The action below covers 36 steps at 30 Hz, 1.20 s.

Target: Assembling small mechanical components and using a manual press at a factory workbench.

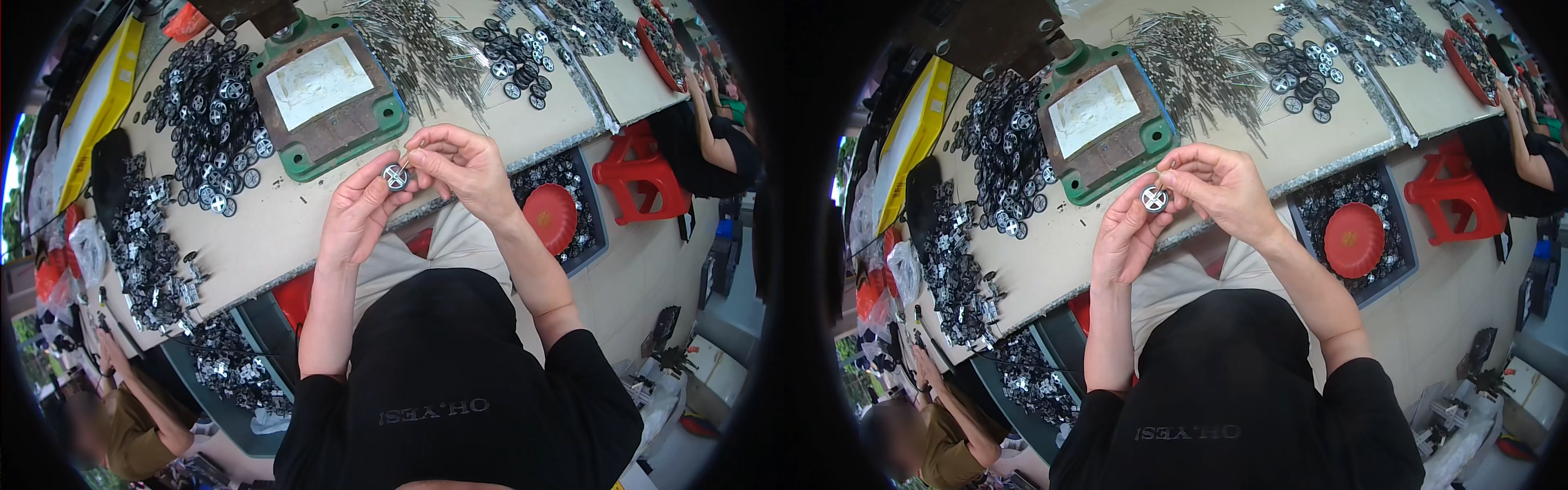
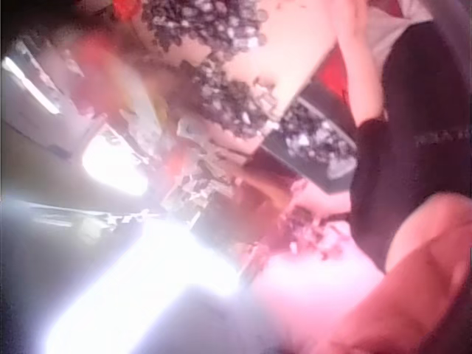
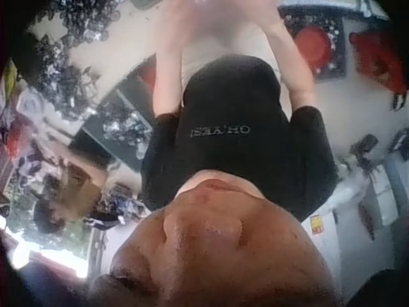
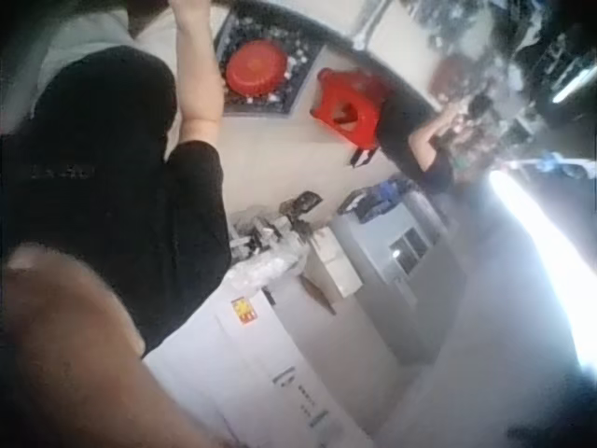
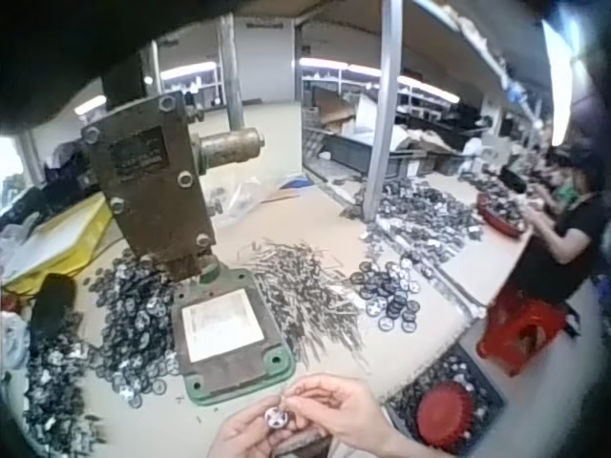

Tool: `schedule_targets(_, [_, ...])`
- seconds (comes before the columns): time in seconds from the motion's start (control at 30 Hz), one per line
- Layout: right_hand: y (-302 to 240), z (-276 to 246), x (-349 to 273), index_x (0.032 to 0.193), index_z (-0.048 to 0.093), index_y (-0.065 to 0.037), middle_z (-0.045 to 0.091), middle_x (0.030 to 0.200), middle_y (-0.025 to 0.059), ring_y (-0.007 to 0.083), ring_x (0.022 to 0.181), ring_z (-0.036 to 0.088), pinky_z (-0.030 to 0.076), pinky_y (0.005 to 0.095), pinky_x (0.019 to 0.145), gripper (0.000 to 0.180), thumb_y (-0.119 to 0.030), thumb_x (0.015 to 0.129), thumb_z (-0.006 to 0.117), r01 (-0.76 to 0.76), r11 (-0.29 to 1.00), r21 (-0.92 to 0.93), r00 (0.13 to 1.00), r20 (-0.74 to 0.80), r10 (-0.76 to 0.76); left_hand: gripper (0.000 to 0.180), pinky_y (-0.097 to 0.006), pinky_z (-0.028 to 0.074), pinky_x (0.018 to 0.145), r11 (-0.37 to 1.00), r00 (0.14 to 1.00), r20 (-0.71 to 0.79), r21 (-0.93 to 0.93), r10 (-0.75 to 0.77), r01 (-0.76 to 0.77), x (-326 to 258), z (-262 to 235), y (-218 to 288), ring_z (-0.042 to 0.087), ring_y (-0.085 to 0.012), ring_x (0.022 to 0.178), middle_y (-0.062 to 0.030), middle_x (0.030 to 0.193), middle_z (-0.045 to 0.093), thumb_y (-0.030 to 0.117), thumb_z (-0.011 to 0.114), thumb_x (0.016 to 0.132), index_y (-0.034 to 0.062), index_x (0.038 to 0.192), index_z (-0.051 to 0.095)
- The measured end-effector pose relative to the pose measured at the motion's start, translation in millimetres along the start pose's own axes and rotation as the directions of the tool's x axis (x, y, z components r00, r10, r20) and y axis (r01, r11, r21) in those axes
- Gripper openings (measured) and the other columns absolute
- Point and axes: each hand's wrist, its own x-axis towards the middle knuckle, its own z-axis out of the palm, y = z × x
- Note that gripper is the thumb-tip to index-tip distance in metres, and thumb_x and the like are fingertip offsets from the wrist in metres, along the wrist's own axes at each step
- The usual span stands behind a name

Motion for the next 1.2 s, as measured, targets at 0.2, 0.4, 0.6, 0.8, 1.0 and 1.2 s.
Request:
schedule_targets(0.2, [1,4,-3,0.096,0.060,0.004,0.064,0.080,0.0053,0.0044,0.064,0.057,0.041,0.0156,0.046,0.013,-0.003,0.085,0.058,-0.014,1.000,-0.022,1.000,-0.021,0.013,0.037,-0.030,0.052,0.083,1.000,1.000,-0.015,0.023,0.007,-0.007,-2,0,0,0.060,-0.0223,0.096,-0.0142,0.109,0.058,0.010,0.053,0.089,-0.0021,0.123,0.047])
schedule_targets(0.4, [1,12,-12,0.090,0.061,0.005,0.065,0.080,0.0074,0.0090,0.068,0.063,0.048,0.0187,0.054,0.008,0.002,0.083,0.059,0.278,0.908,-0.314,0.953,-0.027,-0.301,0.032,-0.030,0.050,0.084,0.998,0.998,-0.007,0.004,0.068,-0.068,0,2,-3,0.061,-0.0186,0.094,-0.0125,0.104,0.062,0.004,0.057,0.086,-0.0006,0.117,0.054])
schedule_targets(0.6, [-6,13,-16,0.089,0.062,0.005,0.065,0.078,0.0077,0.0082,0.067,0.062,0.048,0.0190,0.053,0.007,0.002,0.082,0.060,0.202,0.945,-0.259,0.971,-0.073,-0.227,0.031,-0.031,0.049,0.084,0.997,0.998,-0.011,-0.036,0.069,-0.070,2,3,-5,0.060,-0.0183,0.096,-0.0128,0.105,0.062,0.002,0.059,0.084,0.0001,0.115,0.055])
schedule_targets(0.8, [-5,8,-11,0.088,0.061,0.004,0.064,0.077,0.0054,0.0068,0.065,0.060,0.049,0.0194,0.056,0.007,-0.001,0.083,0.060,0.126,0.966,-0.227,0.991,-0.019,-0.134,0.031,-0.031,0.050,0.083,1.000,1.000,0.010,-0.011,0.030,-0.030,2,3,-2,0.060,-0.0176,0.093,-0.0114,0.107,0.060,0.002,0.052,0.088,-0.0012,0.118,0.050])
schedule_targets(1.0, [-37,-29,11,0.106,0.061,-0.002,0.065,0.087,0.0058,0.0091,0.069,0.062,0.048,0.0203,0.053,0.026,-0.005,0.080,0.063,0.024,0.977,-0.214,1.000,-0.001,-0.025,0.028,-0.031,0.052,0.083,0.999,0.997,-0.072,-0.046,-0.018,0.015,3,3,-4,0.061,-0.0240,0.096,-0.0165,0.110,0.058,0.003,0.053,0.088,-0.0019,0.116,0.051])
schedule_targets(1.2, [-59,-183,133,0.095,0.066,-0.004,0.067,0.090,0.0124,0.0256,0.086,0.064,0.048,0.0351,0.078,0.028,-0.025,0.078,0.065,-0.229,0.370,-0.901,0.820,-0.383,-0.425,0.029,-0.031,0.052,0.083,0.999,0.997,-0.077,-0.016,-0.029,0.028,5,8,-4,0.060,-0.0261,0.097,-0.0183,0.113,0.056,0.003,0.053,0.088,-0.0022,0.116,0.051])
